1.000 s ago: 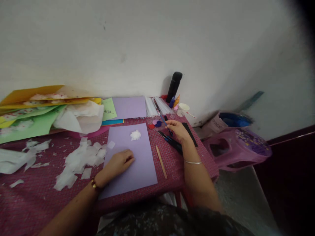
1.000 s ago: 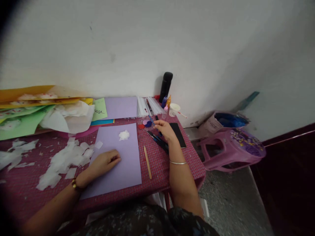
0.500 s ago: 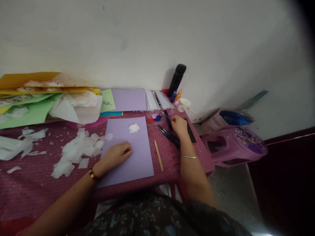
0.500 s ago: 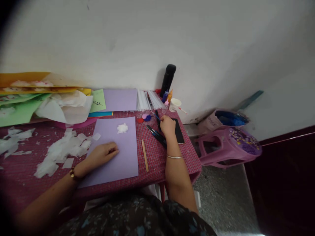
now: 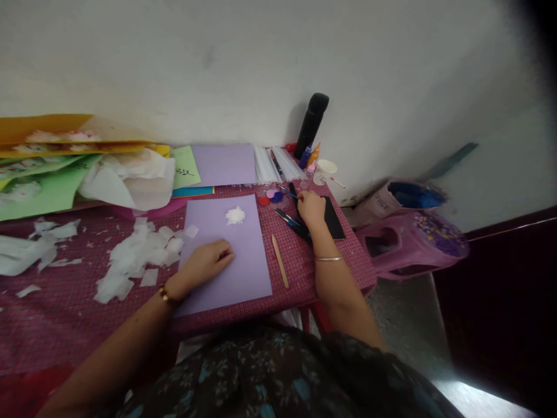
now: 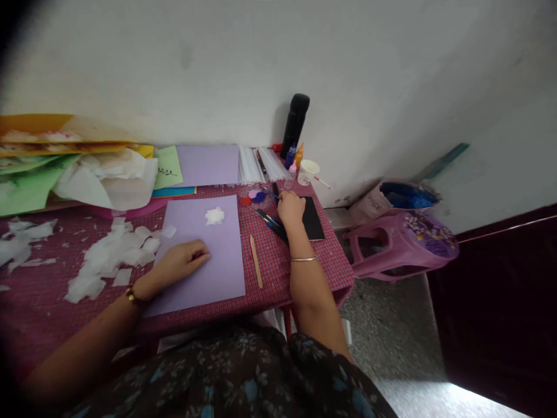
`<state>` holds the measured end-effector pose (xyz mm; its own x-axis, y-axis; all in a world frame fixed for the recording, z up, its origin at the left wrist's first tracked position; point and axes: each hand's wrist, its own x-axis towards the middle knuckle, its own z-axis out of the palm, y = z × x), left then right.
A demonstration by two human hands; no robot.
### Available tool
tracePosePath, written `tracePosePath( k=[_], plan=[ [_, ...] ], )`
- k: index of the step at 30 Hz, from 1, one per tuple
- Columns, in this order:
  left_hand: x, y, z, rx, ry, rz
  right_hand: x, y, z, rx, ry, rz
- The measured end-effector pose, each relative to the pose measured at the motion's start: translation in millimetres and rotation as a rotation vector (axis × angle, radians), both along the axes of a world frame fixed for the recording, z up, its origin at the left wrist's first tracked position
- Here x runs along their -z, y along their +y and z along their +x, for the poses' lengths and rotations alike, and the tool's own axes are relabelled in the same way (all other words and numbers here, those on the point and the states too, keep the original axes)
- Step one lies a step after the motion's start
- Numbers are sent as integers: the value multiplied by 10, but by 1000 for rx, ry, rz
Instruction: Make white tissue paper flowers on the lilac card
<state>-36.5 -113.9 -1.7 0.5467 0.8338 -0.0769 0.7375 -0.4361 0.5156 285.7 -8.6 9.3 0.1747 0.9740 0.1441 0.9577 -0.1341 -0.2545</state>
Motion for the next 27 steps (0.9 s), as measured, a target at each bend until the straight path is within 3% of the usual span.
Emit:
tracePosePath(
  k=[7,15,19,27],
  plan=[
    [-36,-16,13,-11,19,8,-18,-30,19,-14,49,85],
    [20,-4,-2,4,14,54,-146,-400,-237,-346,152,4],
    [46,-4,-6,10,10,79,-120,-656,-183,-326,89,38],
    [53,-7,-10,11,-3,87,110,-1047,74,-240,-8,94]
  ],
)
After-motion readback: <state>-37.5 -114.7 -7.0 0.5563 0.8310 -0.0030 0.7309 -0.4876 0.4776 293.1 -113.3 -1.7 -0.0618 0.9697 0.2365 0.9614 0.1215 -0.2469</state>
